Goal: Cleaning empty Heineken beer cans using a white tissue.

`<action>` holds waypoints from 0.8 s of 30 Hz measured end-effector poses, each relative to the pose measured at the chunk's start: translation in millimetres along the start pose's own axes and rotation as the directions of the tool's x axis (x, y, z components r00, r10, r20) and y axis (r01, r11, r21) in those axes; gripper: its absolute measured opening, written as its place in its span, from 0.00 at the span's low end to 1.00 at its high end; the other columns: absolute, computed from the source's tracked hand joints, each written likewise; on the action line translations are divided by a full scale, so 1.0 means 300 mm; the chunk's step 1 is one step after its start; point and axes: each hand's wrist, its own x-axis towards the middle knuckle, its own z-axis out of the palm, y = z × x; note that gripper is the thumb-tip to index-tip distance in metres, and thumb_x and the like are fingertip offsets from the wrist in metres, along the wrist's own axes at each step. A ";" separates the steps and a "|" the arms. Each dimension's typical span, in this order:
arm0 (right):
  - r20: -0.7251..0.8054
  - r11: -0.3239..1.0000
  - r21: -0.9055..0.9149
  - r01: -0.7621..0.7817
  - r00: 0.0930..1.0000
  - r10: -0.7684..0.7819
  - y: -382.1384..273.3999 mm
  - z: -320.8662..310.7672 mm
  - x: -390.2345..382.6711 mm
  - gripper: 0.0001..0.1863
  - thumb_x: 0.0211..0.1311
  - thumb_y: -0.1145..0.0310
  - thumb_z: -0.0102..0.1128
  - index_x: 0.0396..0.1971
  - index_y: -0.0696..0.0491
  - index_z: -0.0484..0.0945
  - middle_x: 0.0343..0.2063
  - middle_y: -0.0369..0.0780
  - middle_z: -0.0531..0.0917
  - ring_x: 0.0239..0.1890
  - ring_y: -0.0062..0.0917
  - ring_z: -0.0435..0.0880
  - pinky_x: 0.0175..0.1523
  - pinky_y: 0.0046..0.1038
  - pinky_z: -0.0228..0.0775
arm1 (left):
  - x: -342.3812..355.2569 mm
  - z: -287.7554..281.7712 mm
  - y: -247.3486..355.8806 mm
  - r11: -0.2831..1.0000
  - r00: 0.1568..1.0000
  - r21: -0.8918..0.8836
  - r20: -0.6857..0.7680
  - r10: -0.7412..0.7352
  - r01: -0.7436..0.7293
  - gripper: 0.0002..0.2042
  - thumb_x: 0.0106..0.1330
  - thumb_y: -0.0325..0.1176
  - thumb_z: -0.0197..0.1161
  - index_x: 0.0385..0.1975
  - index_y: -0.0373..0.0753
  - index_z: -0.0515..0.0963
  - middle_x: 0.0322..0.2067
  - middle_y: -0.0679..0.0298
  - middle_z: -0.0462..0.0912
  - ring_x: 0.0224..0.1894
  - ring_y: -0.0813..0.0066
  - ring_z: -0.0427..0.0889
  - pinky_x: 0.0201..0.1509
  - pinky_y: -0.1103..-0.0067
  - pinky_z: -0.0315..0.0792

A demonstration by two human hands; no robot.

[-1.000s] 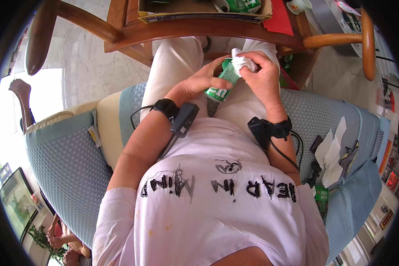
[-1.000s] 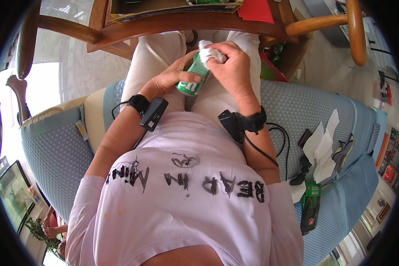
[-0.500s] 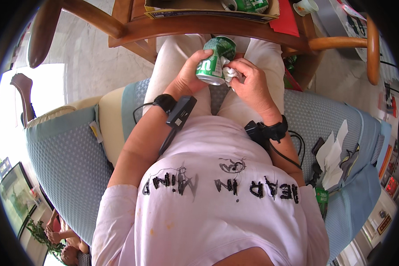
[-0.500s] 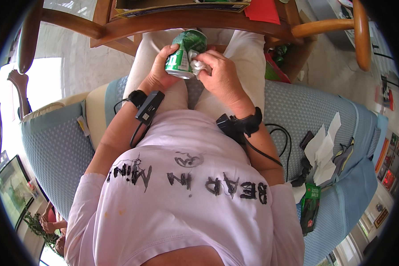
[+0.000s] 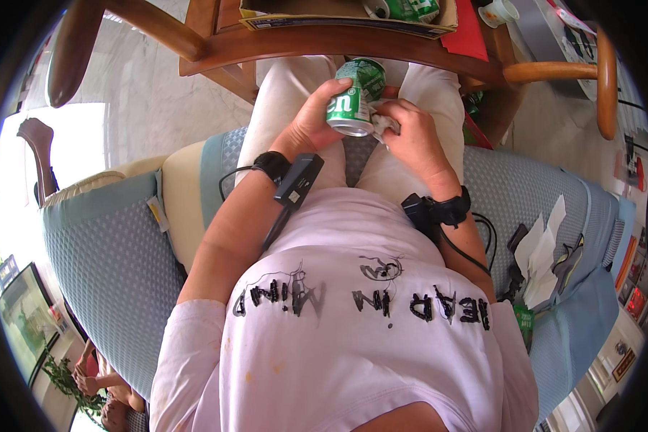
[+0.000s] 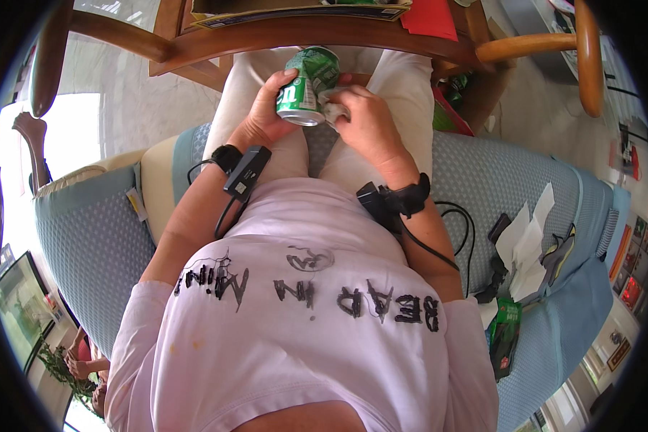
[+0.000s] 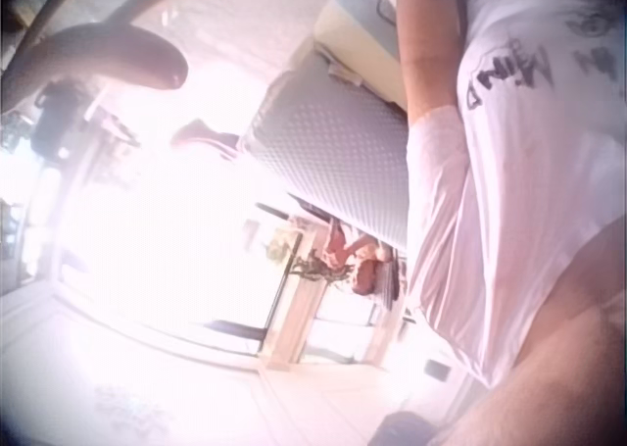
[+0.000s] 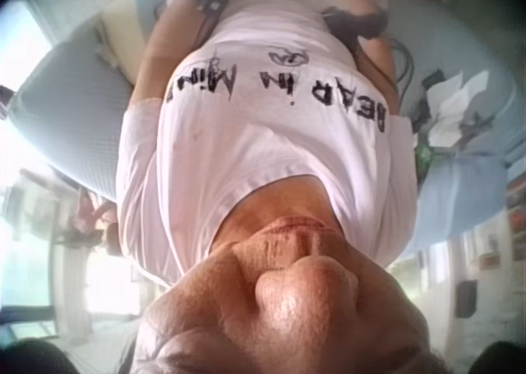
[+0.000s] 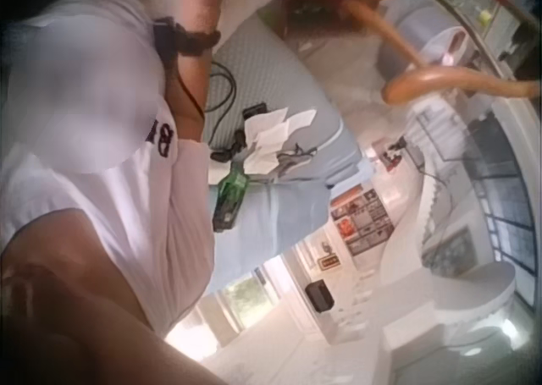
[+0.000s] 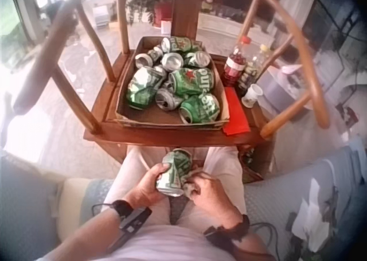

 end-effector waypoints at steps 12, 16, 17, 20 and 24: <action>-0.042 0.951 -0.063 0.302 0.952 -0.304 -0.123 0.004 0.026 0.18 0.36 0.85 0.60 0.32 0.52 0.80 0.34 0.36 0.77 0.40 0.32 0.75 0.45 0.30 0.73 | 0.026 -0.038 -0.021 0.967 0.960 0.156 -0.229 -0.160 0.199 0.19 0.65 0.53 0.54 0.39 0.41 0.75 0.33 0.66 0.81 0.36 0.75 0.81 0.45 0.77 0.75; -0.089 0.966 -0.091 0.243 0.964 -0.251 -0.076 -0.038 0.035 0.17 0.34 0.84 0.61 0.30 0.53 0.80 0.34 0.36 0.77 0.39 0.32 0.75 0.44 0.30 0.73 | 0.037 0.012 -0.027 0.991 0.945 0.075 -0.316 -0.084 0.113 0.21 0.63 0.54 0.56 0.38 0.40 0.77 0.33 0.63 0.82 0.35 0.70 0.81 0.45 0.74 0.76; -0.093 0.964 -0.088 0.250 0.962 -0.258 -0.077 -0.031 0.034 0.17 0.34 0.84 0.61 0.30 0.53 0.80 0.34 0.36 0.77 0.39 0.32 0.75 0.44 0.30 0.73 | 0.038 0.013 -0.028 0.997 0.947 0.029 -0.316 -0.055 0.068 0.22 0.64 0.55 0.55 0.37 0.40 0.77 0.32 0.63 0.82 0.35 0.70 0.81 0.45 0.74 0.75; -0.118 0.907 -0.148 0.394 0.904 -0.411 -0.107 -0.022 0.035 0.12 0.39 0.79 0.60 0.29 0.54 0.80 0.33 0.36 0.78 0.38 0.31 0.76 0.42 0.29 0.73 | 0.033 0.001 -0.023 0.987 0.926 0.042 -0.355 -0.129 0.154 0.22 0.64 0.56 0.53 0.34 0.40 0.78 0.29 0.63 0.82 0.34 0.69 0.81 0.43 0.74 0.76; 0.041 0.822 -0.229 0.521 0.849 -0.527 -0.125 0.013 0.046 0.09 0.43 0.75 0.58 0.29 0.53 0.80 0.33 0.35 0.78 0.38 0.29 0.76 0.43 0.27 0.74 | 0.027 -0.055 0.005 0.965 0.954 -0.106 -0.156 -0.255 0.240 0.22 0.66 0.56 0.49 0.32 0.41 0.78 0.28 0.61 0.82 0.30 0.68 0.81 0.38 0.72 0.78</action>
